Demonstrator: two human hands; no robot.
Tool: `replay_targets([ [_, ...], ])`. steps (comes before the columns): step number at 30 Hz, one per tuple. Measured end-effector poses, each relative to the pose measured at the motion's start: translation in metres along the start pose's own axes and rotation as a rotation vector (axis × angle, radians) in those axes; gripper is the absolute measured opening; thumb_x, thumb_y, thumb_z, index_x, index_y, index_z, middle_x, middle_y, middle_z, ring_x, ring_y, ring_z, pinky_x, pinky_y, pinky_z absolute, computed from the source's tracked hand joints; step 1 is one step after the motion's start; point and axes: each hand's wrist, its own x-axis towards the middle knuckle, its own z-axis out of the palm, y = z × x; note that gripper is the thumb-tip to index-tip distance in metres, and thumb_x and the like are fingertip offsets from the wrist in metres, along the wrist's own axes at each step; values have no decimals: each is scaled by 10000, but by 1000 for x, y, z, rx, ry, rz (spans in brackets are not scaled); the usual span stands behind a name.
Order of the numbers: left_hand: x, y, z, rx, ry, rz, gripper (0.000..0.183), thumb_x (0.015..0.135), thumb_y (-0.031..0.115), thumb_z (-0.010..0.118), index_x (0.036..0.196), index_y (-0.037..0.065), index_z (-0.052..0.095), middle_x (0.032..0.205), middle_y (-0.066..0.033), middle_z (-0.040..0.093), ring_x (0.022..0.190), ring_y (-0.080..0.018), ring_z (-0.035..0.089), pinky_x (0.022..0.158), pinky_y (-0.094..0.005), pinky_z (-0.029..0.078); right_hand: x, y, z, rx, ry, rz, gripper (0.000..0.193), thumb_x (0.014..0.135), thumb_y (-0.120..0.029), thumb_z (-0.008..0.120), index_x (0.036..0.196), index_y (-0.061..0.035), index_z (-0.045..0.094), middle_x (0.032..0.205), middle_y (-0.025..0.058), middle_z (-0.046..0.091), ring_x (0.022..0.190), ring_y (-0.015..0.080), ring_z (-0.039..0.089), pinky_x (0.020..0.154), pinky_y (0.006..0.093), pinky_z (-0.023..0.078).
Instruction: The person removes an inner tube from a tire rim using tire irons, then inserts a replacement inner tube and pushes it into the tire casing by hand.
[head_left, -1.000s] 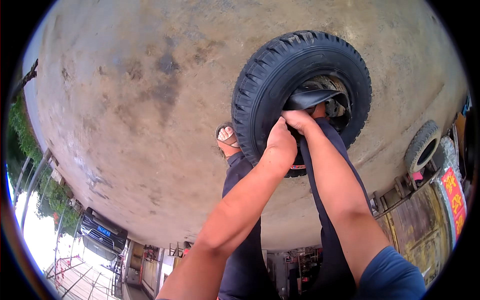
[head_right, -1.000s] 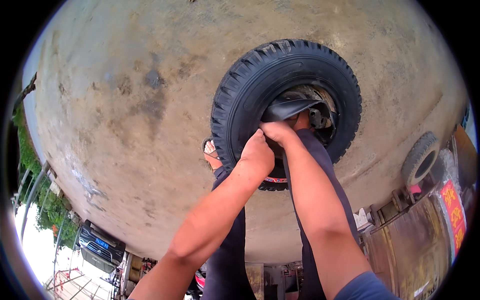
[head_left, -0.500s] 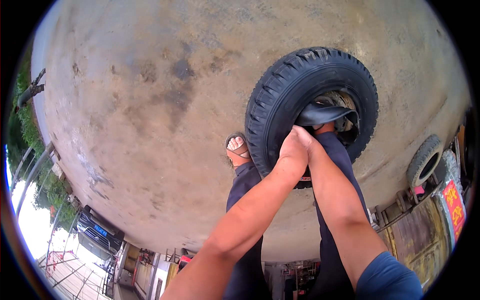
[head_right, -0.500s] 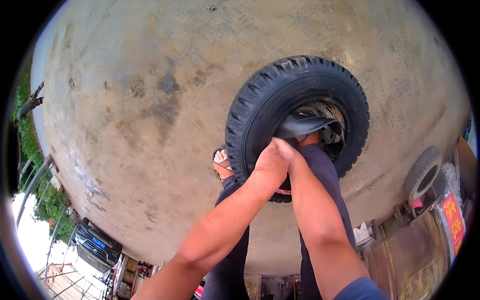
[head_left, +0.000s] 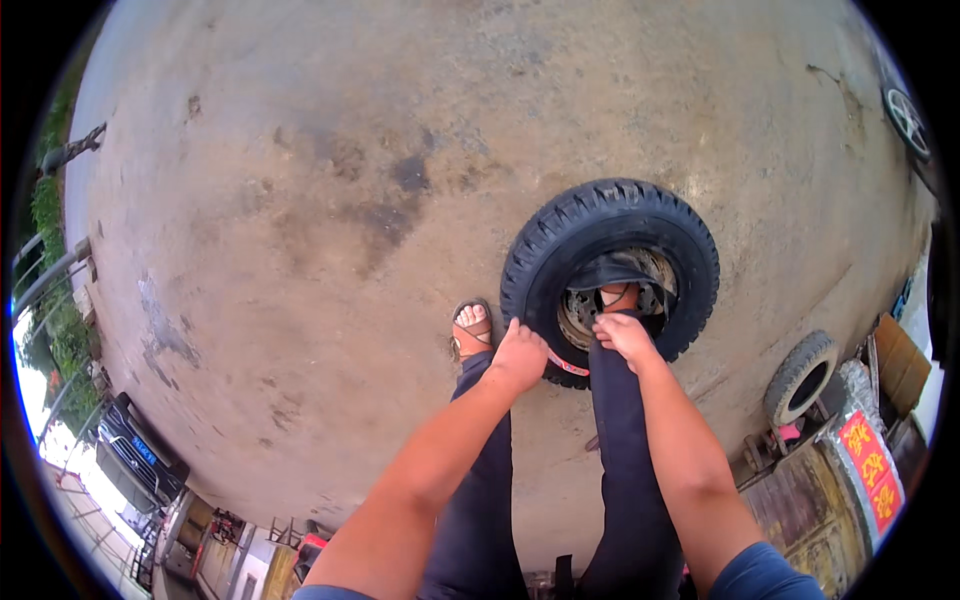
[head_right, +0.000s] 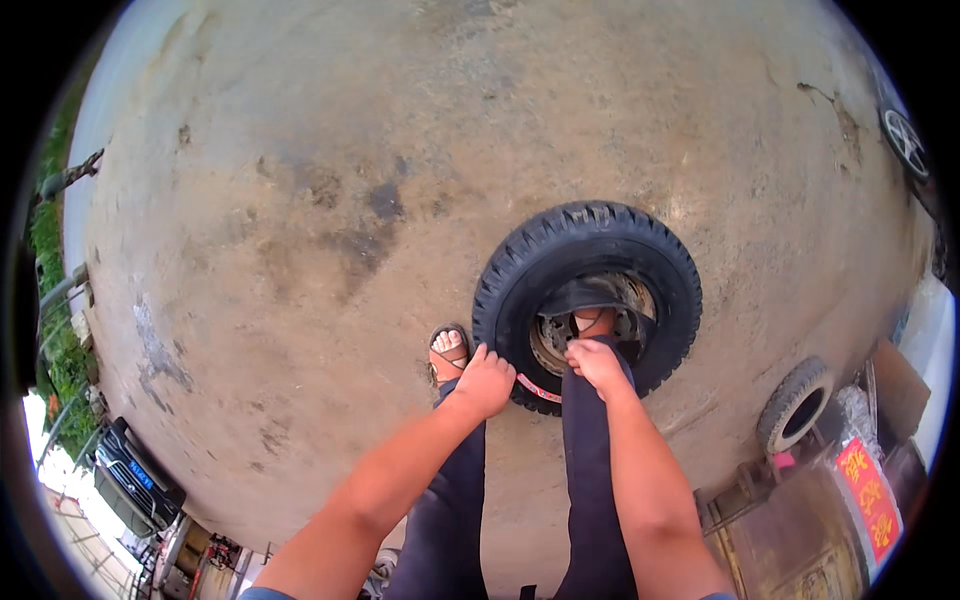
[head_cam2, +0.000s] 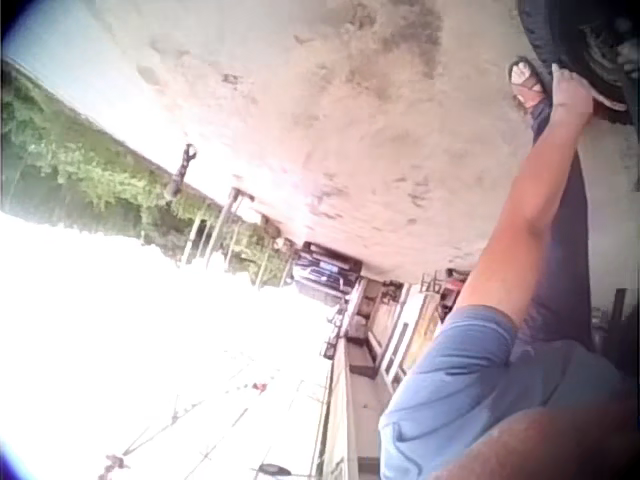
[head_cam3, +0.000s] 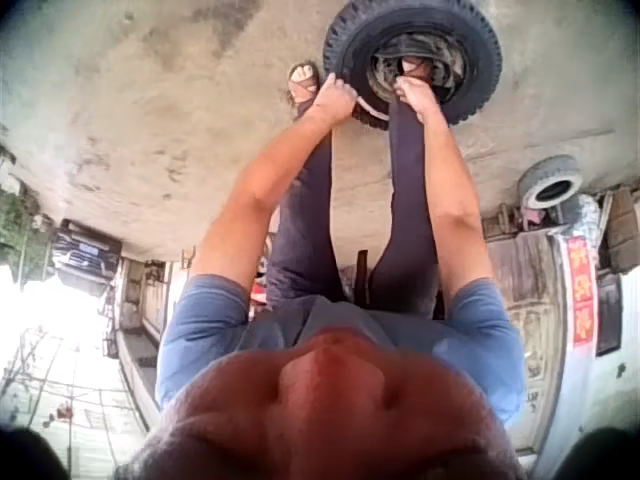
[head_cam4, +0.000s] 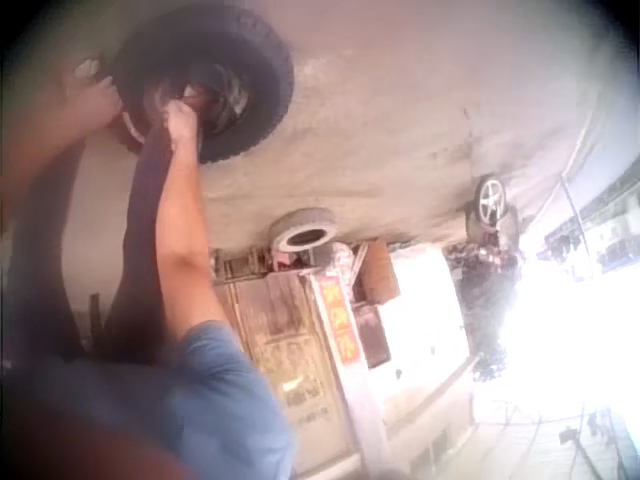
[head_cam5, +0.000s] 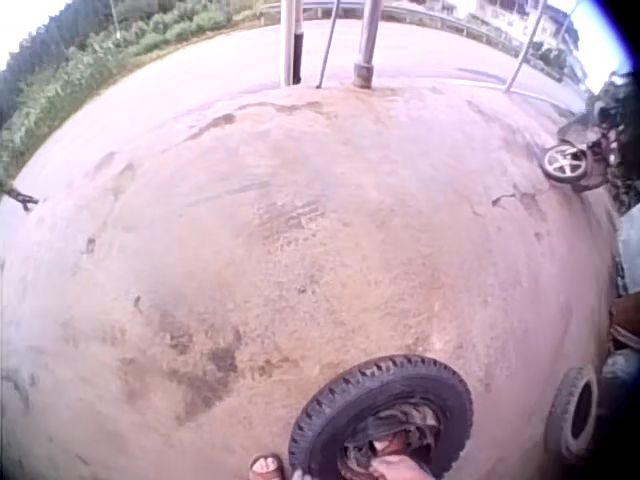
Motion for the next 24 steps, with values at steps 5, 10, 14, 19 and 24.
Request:
replay_targets([
  [5, -151, -31, -19, -625, -79, -534, 335, 955, 254, 510, 1140, 36, 683, 1182, -216, 714, 1111, -377, 685, 955, -513, 539, -117, -35, -96, 109, 255, -106, 371, 1007, -320, 608, 1256, -50, 657, 1137, 113, 726, 990, 201, 694, 873, 361, 574],
  [10, -345, -62, 4, -693, -20, -920, 411, 940, 307, 521, 1234, 75, 691, 1291, -188, 684, 1206, -368, 648, 1017, -481, 523, -243, -36, -127, -15, 390, -114, 314, 993, -244, 587, 1197, -15, 654, 1072, 145, 724, 900, 241, 706, 777, 388, 603],
  [14, -476, -48, 19, -918, 162, -1069, 444, 946, 319, 524, 1275, 72, 690, 1328, -191, 663, 1236, -370, 626, 1051, -464, 502, -352, -38, -108, -144, 354, -196, 321, 996, -222, 571, 1203, 9, 657, 1092, 157, 719, 903, 264, 707, 753, 407, 608],
  [19, -524, -33, 14, -960, 380, -1050, 468, 945, 331, 517, 1278, 46, 681, 1335, -213, 651, 1234, -388, 620, 1061, -467, 490, -407, -18, -131, -138, 356, -281, 319, 993, -223, 575, 1189, 13, 661, 1050, 125, 708, 841, 244, 697, 705, 404, 602],
  [24, -552, -1, 19, -991, 374, -1056, 482, 938, 326, 513, 1274, 22, 679, 1350, -214, 642, 1247, -390, 611, 1066, -467, 485, -445, -11, -124, -134, 285, -387, 331, 995, -248, 574, 1203, 1, 642, 1024, 96, 682, 814, 223, 672, 680, 384, 590],
])
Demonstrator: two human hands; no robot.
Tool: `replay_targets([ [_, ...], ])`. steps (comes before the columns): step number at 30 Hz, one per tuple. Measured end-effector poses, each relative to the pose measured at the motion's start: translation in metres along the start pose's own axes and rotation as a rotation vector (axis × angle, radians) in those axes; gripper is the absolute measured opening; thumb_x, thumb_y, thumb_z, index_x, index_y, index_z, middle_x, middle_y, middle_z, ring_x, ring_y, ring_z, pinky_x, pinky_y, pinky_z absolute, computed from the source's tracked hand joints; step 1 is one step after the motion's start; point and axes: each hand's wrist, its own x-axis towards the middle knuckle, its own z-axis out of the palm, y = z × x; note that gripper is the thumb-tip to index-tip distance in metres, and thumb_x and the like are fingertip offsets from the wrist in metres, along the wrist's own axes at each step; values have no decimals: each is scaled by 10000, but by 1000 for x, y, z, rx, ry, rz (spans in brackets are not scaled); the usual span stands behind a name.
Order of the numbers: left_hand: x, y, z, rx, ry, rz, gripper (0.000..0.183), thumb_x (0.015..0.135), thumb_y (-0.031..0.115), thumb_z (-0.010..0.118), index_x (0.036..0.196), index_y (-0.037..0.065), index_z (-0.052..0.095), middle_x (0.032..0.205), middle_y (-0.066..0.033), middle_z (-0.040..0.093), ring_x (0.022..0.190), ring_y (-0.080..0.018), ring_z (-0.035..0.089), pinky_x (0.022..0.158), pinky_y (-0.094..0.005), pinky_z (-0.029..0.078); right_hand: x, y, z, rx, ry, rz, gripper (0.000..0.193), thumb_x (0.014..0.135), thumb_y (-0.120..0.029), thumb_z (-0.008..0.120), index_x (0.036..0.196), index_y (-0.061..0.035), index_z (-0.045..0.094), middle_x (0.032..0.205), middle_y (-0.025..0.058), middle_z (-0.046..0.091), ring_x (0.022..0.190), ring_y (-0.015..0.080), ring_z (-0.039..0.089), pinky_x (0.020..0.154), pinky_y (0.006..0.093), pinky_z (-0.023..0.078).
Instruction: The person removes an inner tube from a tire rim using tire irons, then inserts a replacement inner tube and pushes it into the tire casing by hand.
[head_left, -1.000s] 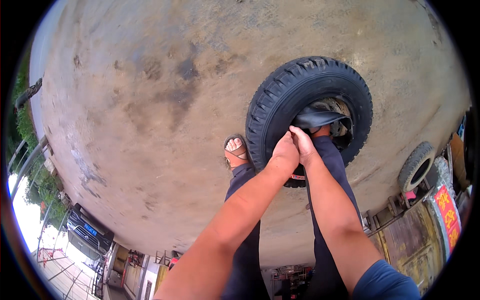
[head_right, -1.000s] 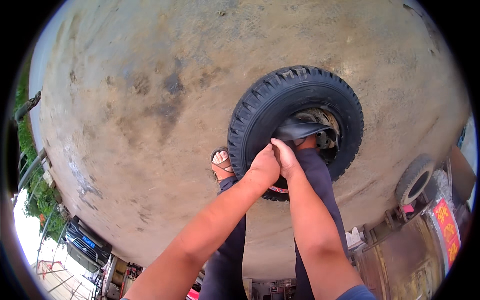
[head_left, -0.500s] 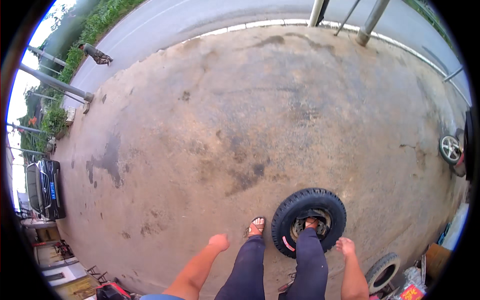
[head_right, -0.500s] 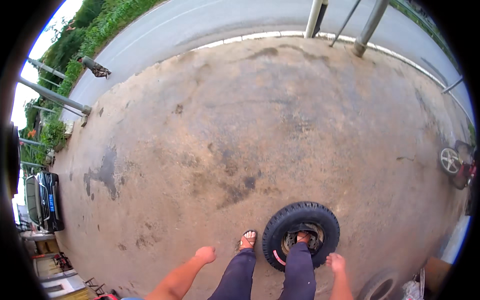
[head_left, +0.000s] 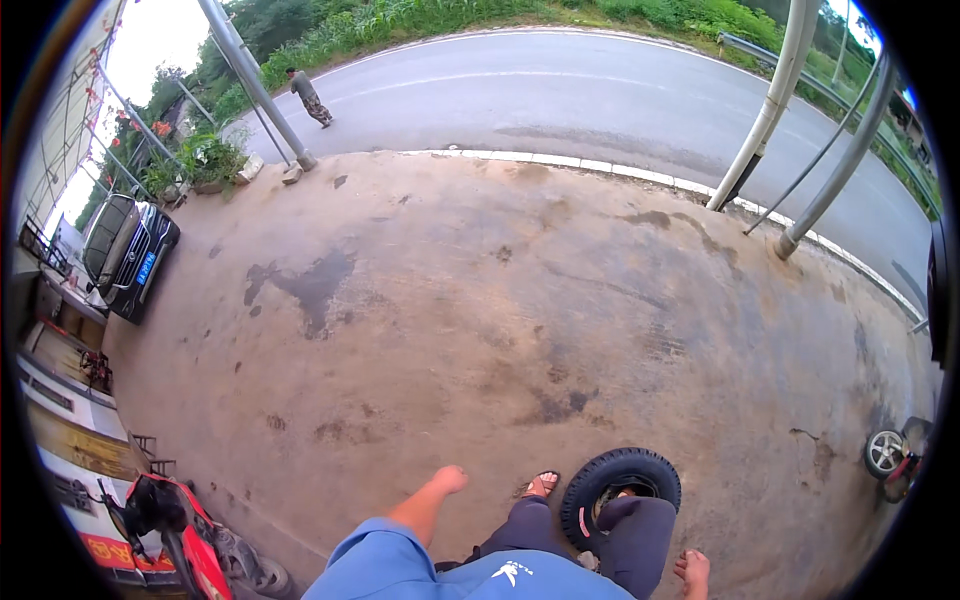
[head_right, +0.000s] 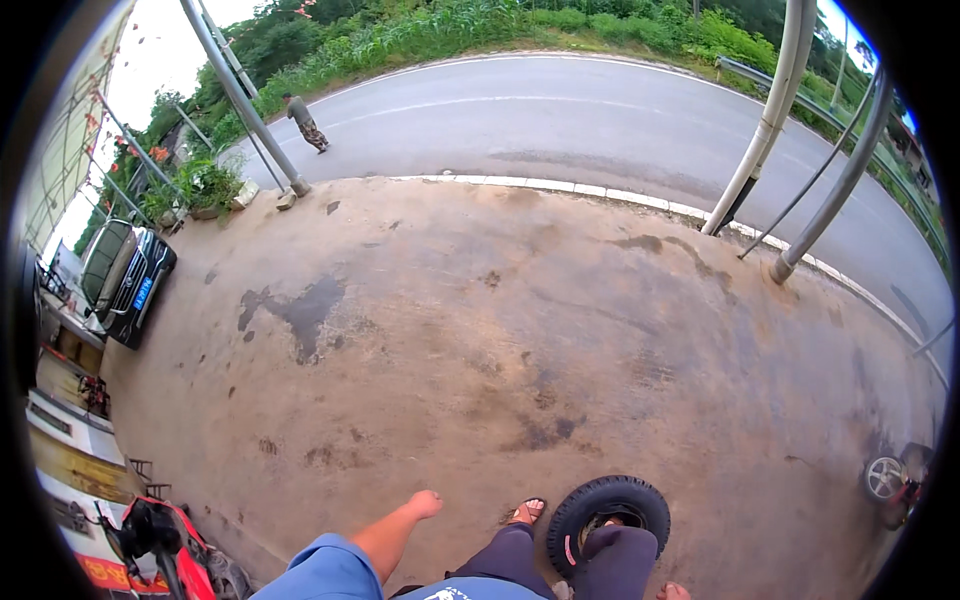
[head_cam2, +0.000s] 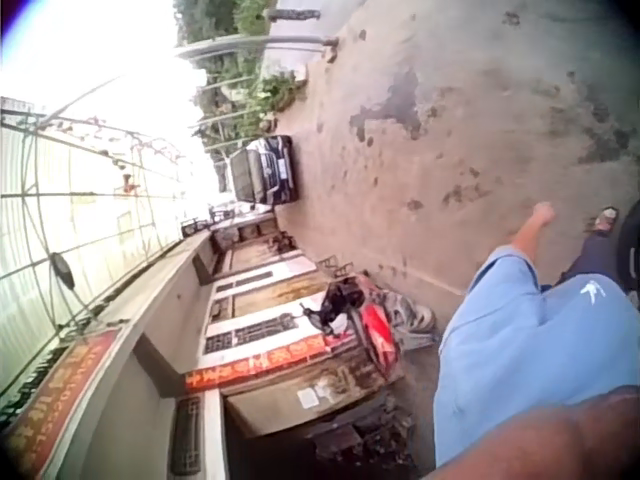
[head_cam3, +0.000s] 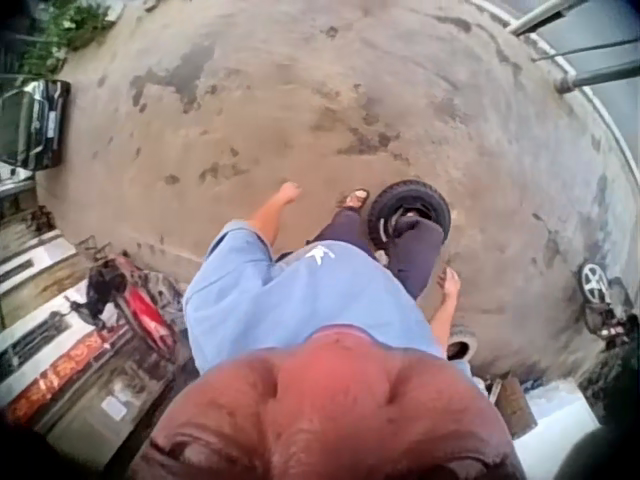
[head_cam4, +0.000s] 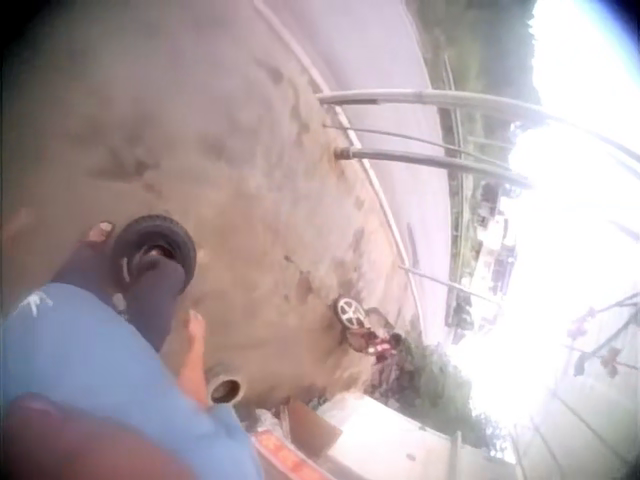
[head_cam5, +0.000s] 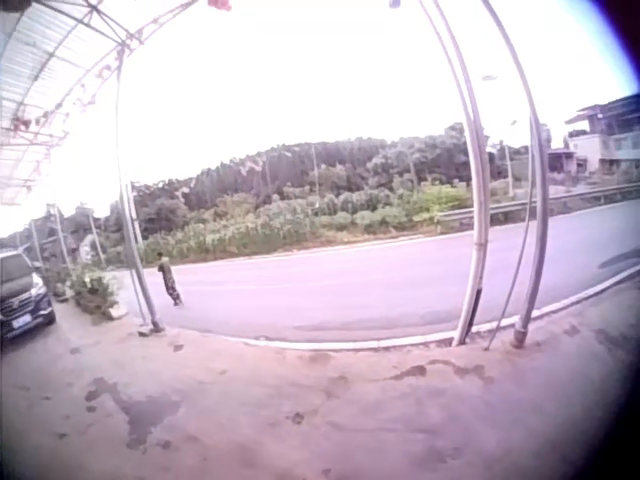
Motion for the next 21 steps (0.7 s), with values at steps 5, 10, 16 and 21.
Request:
replay_targets([
  [5, -5, 33, -3, 75, 31, 283, 458, 918, 293, 525, 1231, 10, 702, 1302, -222, 669, 1206, -401, 636, 1032, -470, 505, 11, 67, -53, -175, 4, 0, 520, 1020, -363, 563, 1367, 24, 552, 1278, 200, 631, 1130, 376, 652, 897, 521, 582],
  [10, -18, 69, -27, 56, -9, 141, 391, 889, 225, 559, 1145, -5, 744, 1255, -226, 693, 1162, -408, 661, 996, -481, 525, -29, 75, -24, -53, 17, 126, 486, 1016, -348, 561, 1346, 10, 558, 1236, 162, 630, 1071, 325, 648, 827, 470, 574],
  [16, -23, 125, -21, 371, -119, 191, 344, 829, 131, 576, 1084, -7, 762, 1207, -255, 699, 1127, -407, 674, 962, -487, 535, -19, 84, -27, 237, 136, 181, 447, 1012, -331, 558, 1320, -7, 566, 1186, 116, 630, 1000, 263, 644, 743, 410, 564],
  [21, -9, 257, -22, 671, -229, 323, 376, 857, 194, 550, 1116, 6, 749, 1202, -237, 706, 1129, -403, 671, 973, -485, 527, -1, 119, -68, 624, 395, 194, 414, 1008, -316, 556, 1299, -21, 572, 1144, 78, 630, 940, 211, 640, 673, 360, 556],
])
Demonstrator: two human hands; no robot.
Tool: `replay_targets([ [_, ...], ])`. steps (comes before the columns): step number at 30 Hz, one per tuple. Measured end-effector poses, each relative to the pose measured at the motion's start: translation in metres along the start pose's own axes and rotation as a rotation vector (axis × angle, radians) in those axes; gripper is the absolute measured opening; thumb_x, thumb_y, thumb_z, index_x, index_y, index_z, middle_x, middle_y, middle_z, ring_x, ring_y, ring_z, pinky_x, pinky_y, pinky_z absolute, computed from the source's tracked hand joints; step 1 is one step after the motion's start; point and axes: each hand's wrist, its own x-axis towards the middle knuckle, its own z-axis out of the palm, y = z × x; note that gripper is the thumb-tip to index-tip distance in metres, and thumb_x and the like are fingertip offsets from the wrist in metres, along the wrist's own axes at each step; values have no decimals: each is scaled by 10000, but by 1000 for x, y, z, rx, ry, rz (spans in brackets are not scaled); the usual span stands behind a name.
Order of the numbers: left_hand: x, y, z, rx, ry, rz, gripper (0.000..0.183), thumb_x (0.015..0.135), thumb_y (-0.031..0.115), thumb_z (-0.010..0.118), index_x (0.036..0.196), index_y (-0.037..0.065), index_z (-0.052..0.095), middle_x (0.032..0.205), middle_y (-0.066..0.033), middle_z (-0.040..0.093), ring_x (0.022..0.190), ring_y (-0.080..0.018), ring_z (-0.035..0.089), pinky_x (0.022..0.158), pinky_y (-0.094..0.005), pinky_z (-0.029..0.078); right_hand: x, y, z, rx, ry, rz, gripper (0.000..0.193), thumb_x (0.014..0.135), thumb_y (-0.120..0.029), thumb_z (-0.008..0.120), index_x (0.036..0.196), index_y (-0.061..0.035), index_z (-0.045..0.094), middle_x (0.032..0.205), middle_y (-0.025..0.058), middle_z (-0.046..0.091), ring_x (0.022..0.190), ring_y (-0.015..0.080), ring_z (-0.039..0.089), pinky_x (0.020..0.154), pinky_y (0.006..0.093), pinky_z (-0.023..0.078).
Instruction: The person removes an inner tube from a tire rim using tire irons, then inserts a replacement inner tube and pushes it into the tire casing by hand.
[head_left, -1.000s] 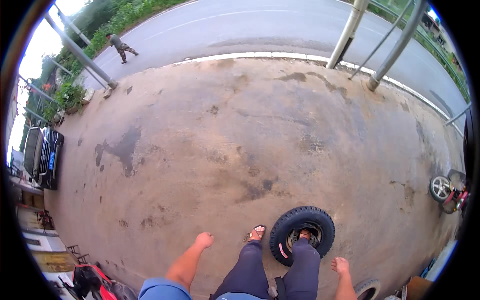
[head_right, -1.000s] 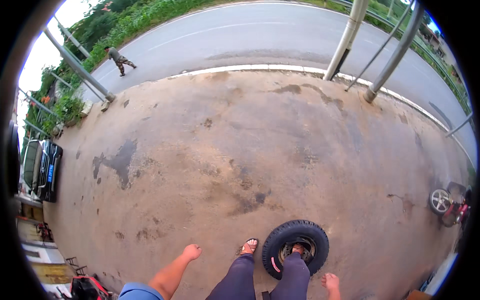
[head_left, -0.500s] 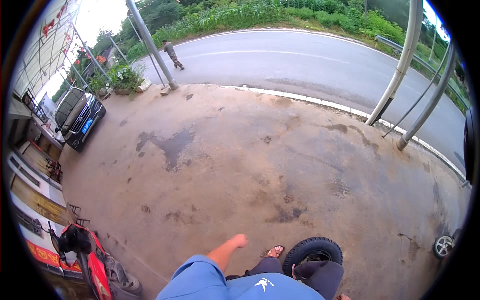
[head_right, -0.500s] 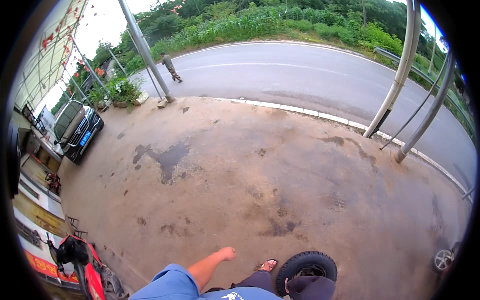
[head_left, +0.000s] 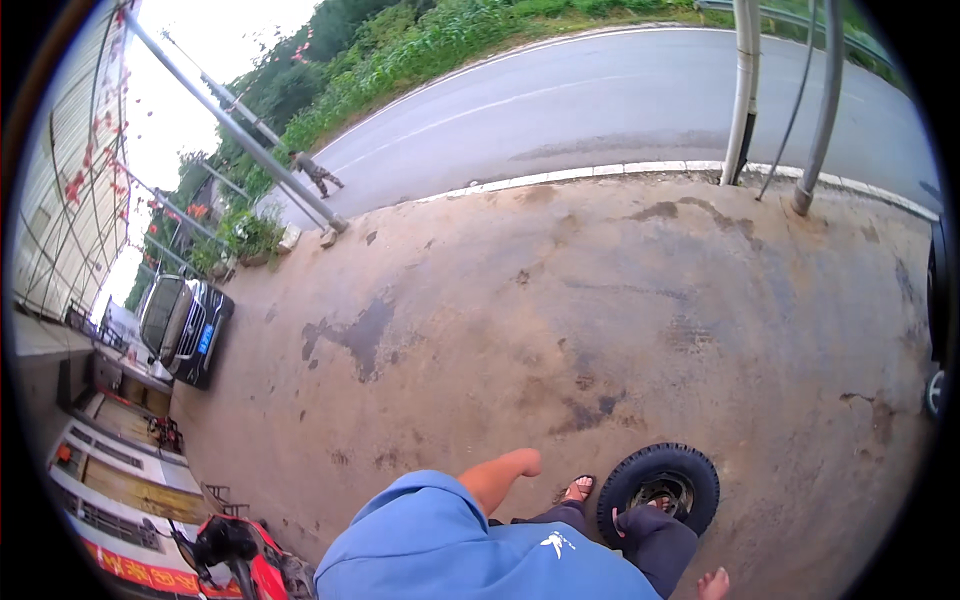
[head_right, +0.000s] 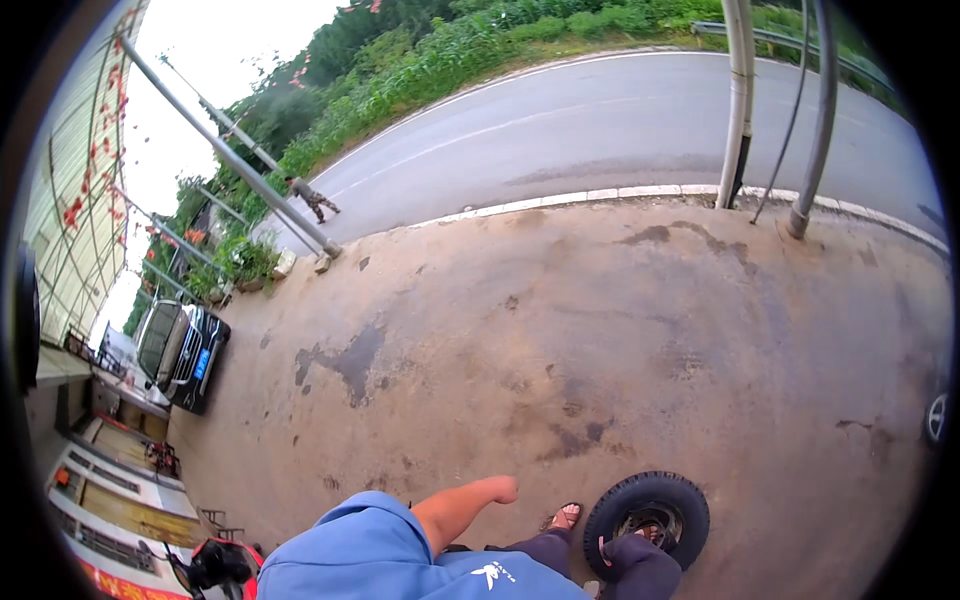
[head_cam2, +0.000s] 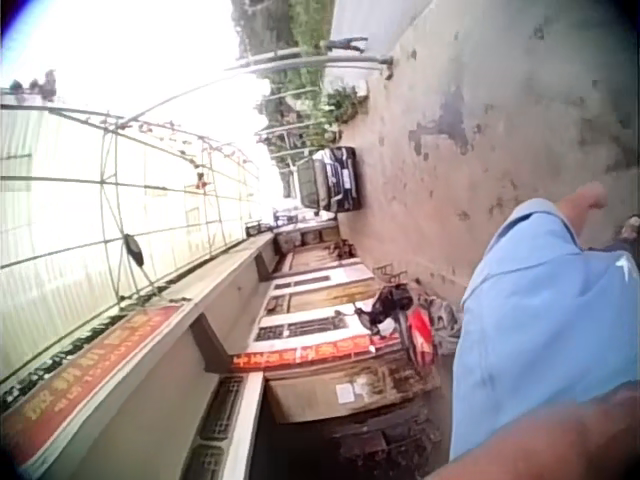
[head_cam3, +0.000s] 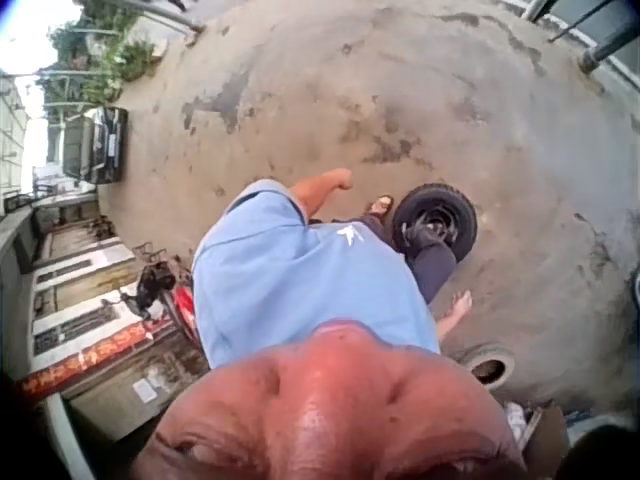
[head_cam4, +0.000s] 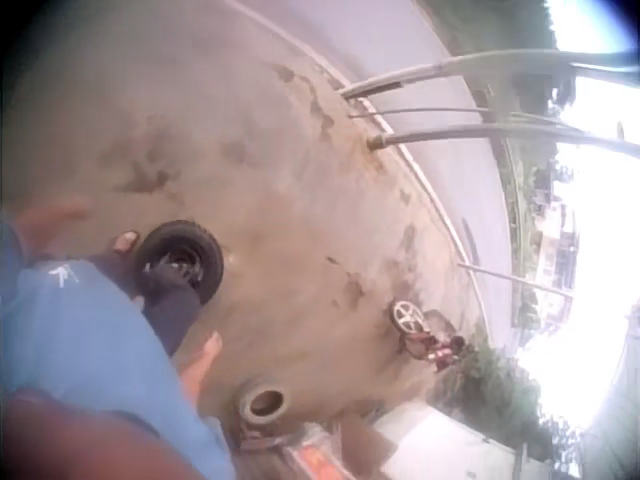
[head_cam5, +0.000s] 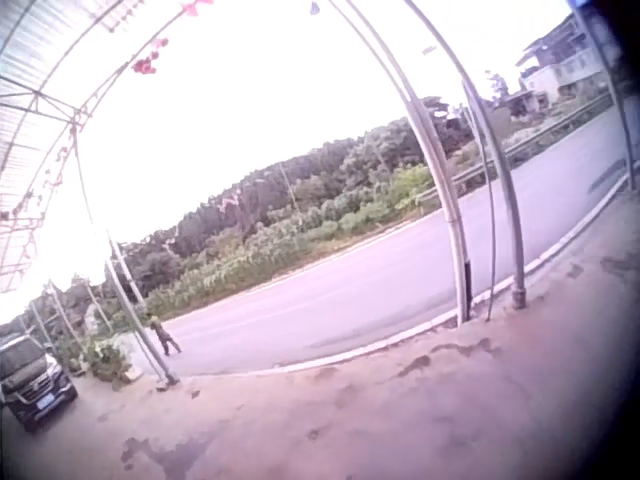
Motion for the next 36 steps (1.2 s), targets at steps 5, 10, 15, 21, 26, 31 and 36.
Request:
replay_targets([
  [5, 26, 106, -98, 57, 102, 114, 406, 938, 296, 502, 1206, 75, 712, 1216, -204, 706, 1151, -396, 654, 995, -479, 518, -10, -54, 54, 387, -93, -4, 553, 1026, -398, 568, 1415, -7, 532, 1374, 135, 604, 1190, 223, 608, 959, 334, 516],
  [10, 50, 269, -164, 132, 114, 385, 375, 953, 313, 516, 1184, 89, 708, 1167, -207, 712, 1121, -402, 659, 974, -469, 522, -16, -112, 107, 707, -68, 30, 389, 1037, -352, 584, 1264, -39, 633, 1115, 91, 716, 935, 175, 695, 821, 311, 564],
  [15, 145, 358, -160, 311, -36, 468, 343, 963, 281, 516, 1177, 90, 705, 1125, -218, 715, 1091, -411, 666, 960, -475, 533, 22, -76, 211, 1076, -11, 301, 356, 1065, -351, 550, 1236, -51, 635, 1072, 65, 709, 936, 190, 686, 835, 340, 568],
  [21, 339, 402, -103, 1229, -201, 730, 275, 929, 183, 534, 1070, 23, 709, 1054, -202, 746, 962, -395, 721, 856, -526, 569, 87, 13, 346, 1033, 283, 570, 541, 992, -525, 619, 1314, -91, 611, 1222, 63, 638, 1072, 184, 596, 970, 395, 490],
  [26, 410, 416, -58, 1430, -309, 872, 230, 879, 125, 592, 1017, -9, 717, 1111, -201, 717, 1111, -351, 680, 961, -457, 530, 142, 48, 414, 681, 171, 616, 1134, 873, -700, 673, 1599, 54, 240, 1676, 216, 256, 1558, 314, 241, 1237, 401, 234],
  [31, 464, 427, 55, 1477, -444, 1260, 235, 840, 152, 615, 995, 33, 746, 1097, -123, 691, 1222, -313, 590, 1100, -412, 426, 243, 153, 460, 246, 512, 467, 922, 842, -564, 752, 1437, 72, 450, 1525, 311, 416, 1391, 452, 446, 1153, 470, 374],
  [36, 541, 436, 99, 1612, -168, 1830, 330, 888, 202, 568, 1084, 16, 758, 1265, -143, 682, 1366, -305, 514, 1254, -437, 271, 262, 183, 463, 941, 437, 337, 235, 983, -255, 673, 1104, -55, 696, 986, 33, 714, 865, 251, 684, 785, 414, 510],
])
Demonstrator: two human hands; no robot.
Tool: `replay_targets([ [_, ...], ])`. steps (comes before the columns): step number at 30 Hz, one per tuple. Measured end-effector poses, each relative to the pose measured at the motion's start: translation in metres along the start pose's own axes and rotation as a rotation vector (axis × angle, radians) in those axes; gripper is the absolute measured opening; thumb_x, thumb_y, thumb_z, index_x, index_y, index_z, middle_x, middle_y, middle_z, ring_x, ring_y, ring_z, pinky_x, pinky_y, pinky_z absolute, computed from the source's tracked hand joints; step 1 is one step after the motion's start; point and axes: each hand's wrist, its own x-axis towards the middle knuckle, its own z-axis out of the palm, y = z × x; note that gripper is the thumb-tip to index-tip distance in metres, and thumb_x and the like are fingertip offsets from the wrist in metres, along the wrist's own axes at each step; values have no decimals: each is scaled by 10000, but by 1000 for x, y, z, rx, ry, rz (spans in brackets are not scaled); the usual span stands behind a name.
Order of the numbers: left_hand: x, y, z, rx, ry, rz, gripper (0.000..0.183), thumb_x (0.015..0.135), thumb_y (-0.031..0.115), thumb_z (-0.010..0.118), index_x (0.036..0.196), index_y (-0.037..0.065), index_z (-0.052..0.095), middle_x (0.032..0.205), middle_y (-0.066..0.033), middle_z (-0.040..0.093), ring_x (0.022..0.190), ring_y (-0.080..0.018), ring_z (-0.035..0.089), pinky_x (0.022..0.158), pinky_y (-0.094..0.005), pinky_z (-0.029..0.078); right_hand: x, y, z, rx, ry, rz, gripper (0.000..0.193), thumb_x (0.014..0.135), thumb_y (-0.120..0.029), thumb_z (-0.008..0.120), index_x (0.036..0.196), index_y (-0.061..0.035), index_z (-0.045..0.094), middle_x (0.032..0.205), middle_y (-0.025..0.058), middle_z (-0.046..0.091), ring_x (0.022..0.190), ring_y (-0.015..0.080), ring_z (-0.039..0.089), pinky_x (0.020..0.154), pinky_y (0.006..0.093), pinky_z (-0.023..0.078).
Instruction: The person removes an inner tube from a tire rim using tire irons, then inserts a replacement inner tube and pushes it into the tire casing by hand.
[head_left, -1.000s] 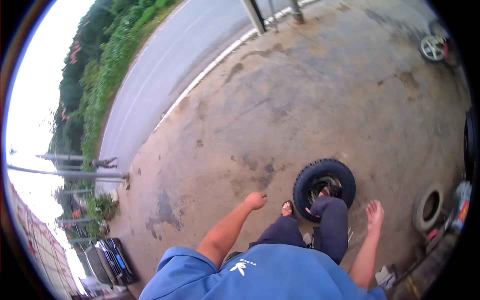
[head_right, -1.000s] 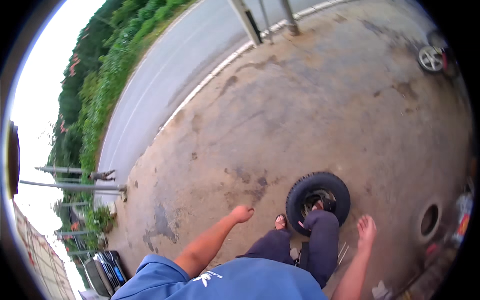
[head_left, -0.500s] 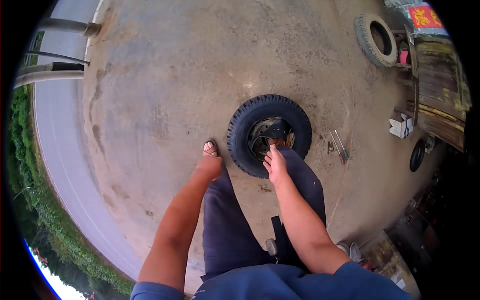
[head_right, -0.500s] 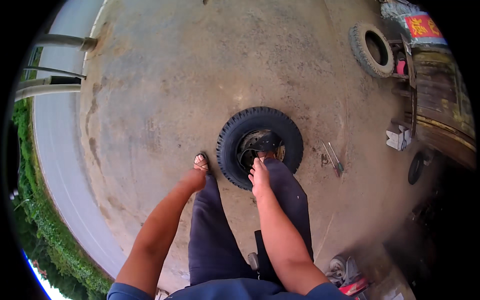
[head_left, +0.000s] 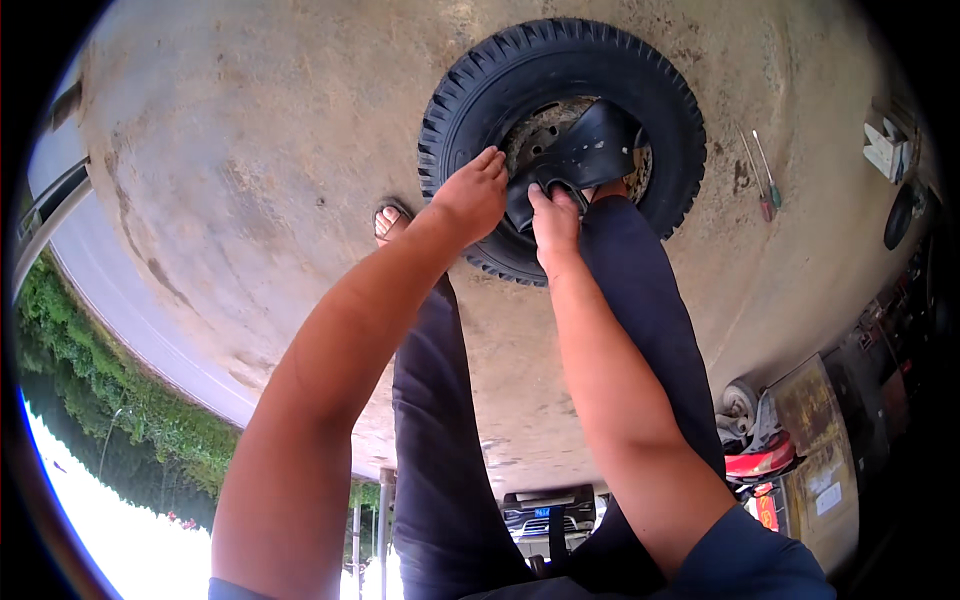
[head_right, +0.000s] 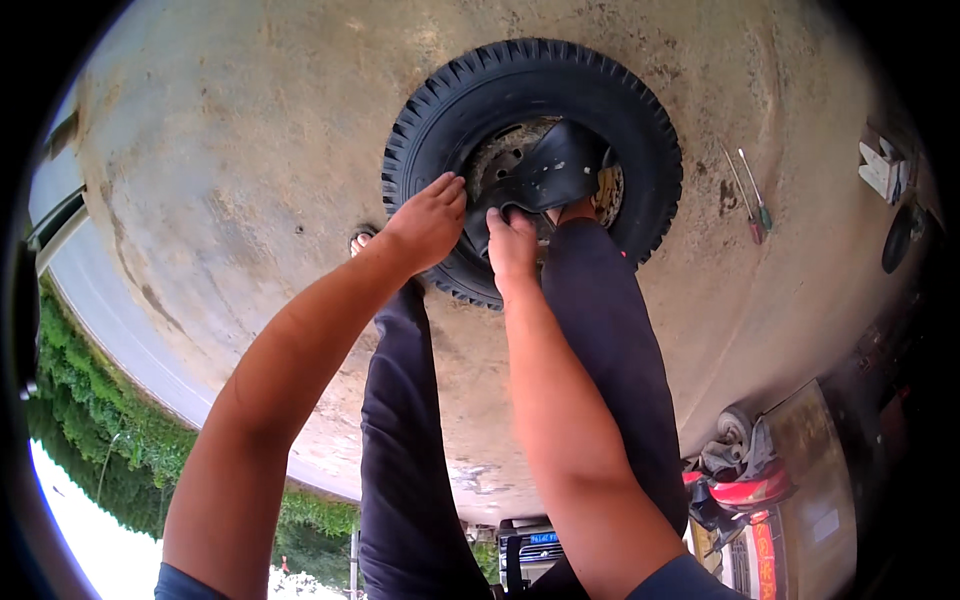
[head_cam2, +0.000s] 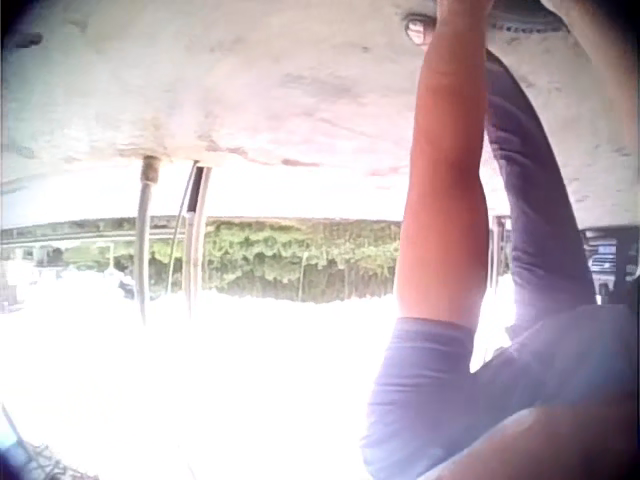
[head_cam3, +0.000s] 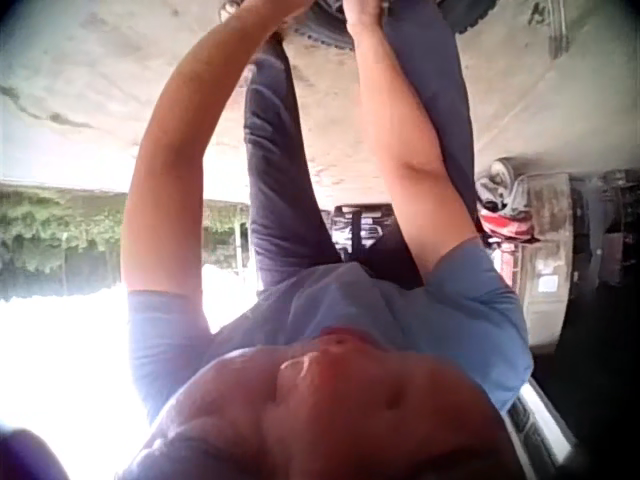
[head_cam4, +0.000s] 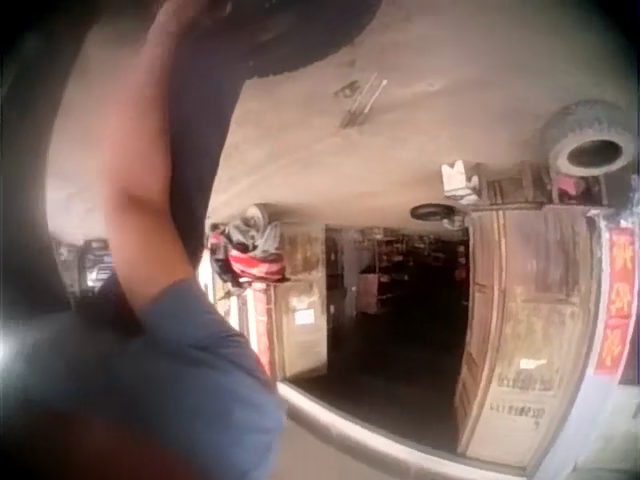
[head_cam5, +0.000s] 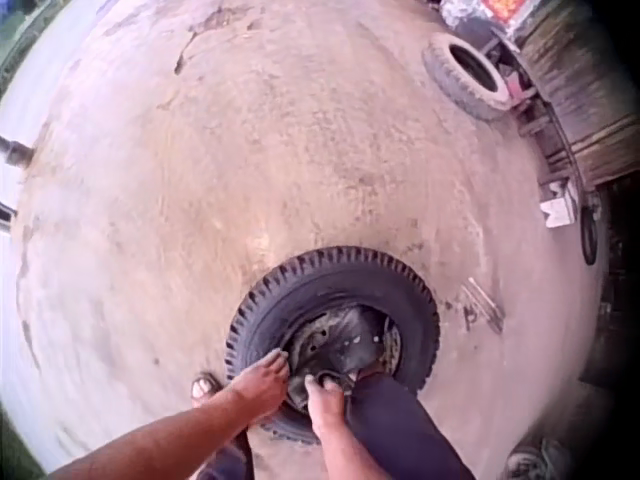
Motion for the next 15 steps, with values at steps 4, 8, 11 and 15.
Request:
replay_targets([
  [4, 42, -8, 19, 76, -179, 157, 275, 855, 233, 613, 997, 88, 798, 1168, -77, 729, 1296, -261, 565, 1234, -430, 287, -10, 14, -37, 467, -27, 359, 206, 966, -246, 723, 1113, -104, 695, 1061, -30, 673, 912, 95, 579, 811, 296, 449],
  [8, 98, 1, 13, 28, -685, 145, 201, 838, 266, 692, 959, 174, 823, 1085, -6, 765, 1199, -211, 626, 1090, -355, 385, 26, 14, -49, 205, -139, 369, 440, 936, -293, 767, 1322, -116, 653, 1235, 15, 669, 1102, 144, 591, 935, 314, 439],
  [11, 114, 5, 4, -16, -775, 124, 235, 844, 297, 724, 1043, 214, 816, 1125, 30, 770, 1183, -189, 648, 1028, -335, 388, 52, 7, -44, -104, -142, 186, 479, 947, -351, 752, 1325, -72, 661, 1289, 44, 669, 1154, 171, 586, 999, 342, 429],
  [15, 87, 15, -27, 76, -745, 189, 273, 902, 309, 661, 1110, 207, 804, 1148, 12, 770, 1131, -157, 677, 1063, -361, 363, 23, -3, -26, -37, -237, 220, 524, 962, -316, 721, 1378, -20, 599, 1358, 70, 647, 1254, 179, 548, 1078, 338, 397],
])
